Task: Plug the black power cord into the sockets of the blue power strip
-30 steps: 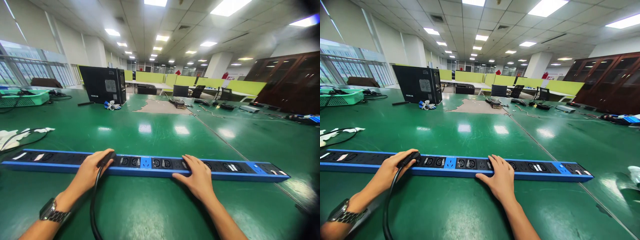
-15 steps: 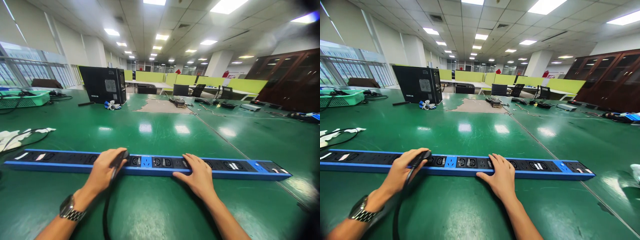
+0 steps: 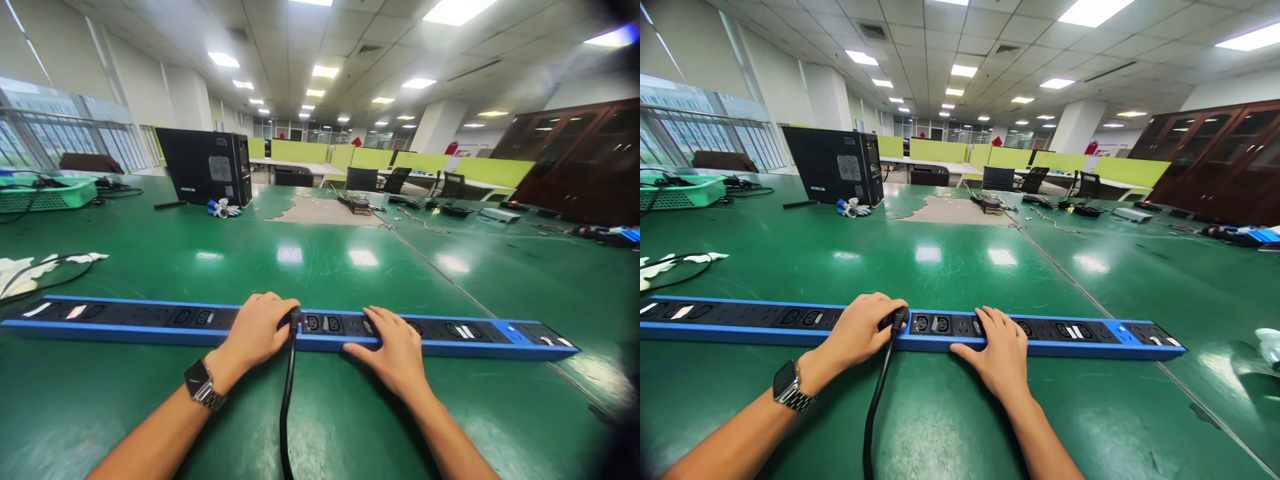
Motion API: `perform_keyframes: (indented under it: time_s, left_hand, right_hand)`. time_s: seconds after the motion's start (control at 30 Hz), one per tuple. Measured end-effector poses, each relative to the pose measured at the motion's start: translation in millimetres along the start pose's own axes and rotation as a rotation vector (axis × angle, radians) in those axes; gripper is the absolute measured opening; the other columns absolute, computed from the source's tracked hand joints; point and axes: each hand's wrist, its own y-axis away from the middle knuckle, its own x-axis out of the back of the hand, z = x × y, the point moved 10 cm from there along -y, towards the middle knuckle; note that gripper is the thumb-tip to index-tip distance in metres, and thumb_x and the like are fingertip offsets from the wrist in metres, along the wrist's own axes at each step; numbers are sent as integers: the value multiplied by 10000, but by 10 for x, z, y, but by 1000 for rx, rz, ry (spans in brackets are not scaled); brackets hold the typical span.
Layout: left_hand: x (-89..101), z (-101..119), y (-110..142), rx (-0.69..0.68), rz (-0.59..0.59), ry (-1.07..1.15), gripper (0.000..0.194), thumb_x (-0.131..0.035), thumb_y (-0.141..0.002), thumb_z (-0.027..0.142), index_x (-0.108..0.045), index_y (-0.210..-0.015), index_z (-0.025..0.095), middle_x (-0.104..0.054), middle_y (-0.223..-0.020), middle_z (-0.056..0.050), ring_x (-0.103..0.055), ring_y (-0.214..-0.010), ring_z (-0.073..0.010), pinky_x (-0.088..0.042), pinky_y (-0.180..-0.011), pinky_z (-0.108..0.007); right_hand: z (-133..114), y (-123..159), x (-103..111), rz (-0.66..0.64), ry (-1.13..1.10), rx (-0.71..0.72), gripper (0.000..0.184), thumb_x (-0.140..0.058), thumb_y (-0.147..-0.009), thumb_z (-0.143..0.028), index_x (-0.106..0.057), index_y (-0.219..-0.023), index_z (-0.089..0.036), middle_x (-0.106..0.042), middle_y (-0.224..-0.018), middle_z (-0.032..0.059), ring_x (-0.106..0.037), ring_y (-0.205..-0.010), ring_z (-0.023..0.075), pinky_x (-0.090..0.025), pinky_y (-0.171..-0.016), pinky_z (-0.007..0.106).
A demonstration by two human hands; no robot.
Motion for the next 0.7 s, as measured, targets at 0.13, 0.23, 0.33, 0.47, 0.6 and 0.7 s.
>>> perform_keyframes:
  time_s: [0.13,0.23,0.33,0.47,0.6,0.7]
  left_hand:
    - [-18,133,-80,30,81,150,248,-599,-846,266,-648,-1087,239,-706,-959,-36,-613,-899,-210,-441,-804,-340]
    - [-152,392,-196,27,116,222,249,-605,-857,335,-652,-1091,267,-707,-951,-23,-616,-873,-200,-447,-777,-318]
    - [-363,654,-351,16,86,213,237,-577,-871,305,-644,-1097,281,-707,-924,-16,-617,-845,-198,-450,-748,-309]
    - [-533,817,-490,-4,39,133,213,-547,-879,271,-631,-1075,266,-704,-883,-17,-615,-828,-217,-455,-729,-322]
    - [-566,885,-522,-74,4,98,182,-526,-877,239,-614,-1035,236,-705,-924,-25,-616,-847,-217,-462,-736,-314]
    - [-585,899,-519,-96,-25,112,163,-513,-876,229,-608,-1008,225,-701,-921,-29,-619,-829,-202,-469,-741,-299]
  right_hand:
    - [-3,-2,-5,-9,1,-10,680,-631,-681,-661,-589,-1213,-240,-591,-1284,102,-498,-1194,321,-321,-985,499]
    - [-5,-3,-2,-2,9,-7,641,-631,-695,-624,-590,-1211,-245,-592,-1283,100,-496,-1198,321,-320,-987,501]
    - [-12,-2,3,3,21,0,578,-626,-715,-555,-592,-1203,-246,-602,-1274,89,-505,-1193,307,-326,-988,499]
    - [-35,-3,22,0,30,6,511,-604,-734,-479,-596,-1189,-246,-608,-1269,75,-510,-1191,293,-331,-992,497]
    - [-41,-7,22,-18,25,-8,498,-609,-720,-414,-589,-1191,-252,-606,-1270,72,-513,-1186,288,-343,-979,494]
    - [-37,-10,16,-23,19,-17,510,-610,-714,-410,-584,-1200,-258,-602,-1273,72,-509,-1191,291,-341,-981,498]
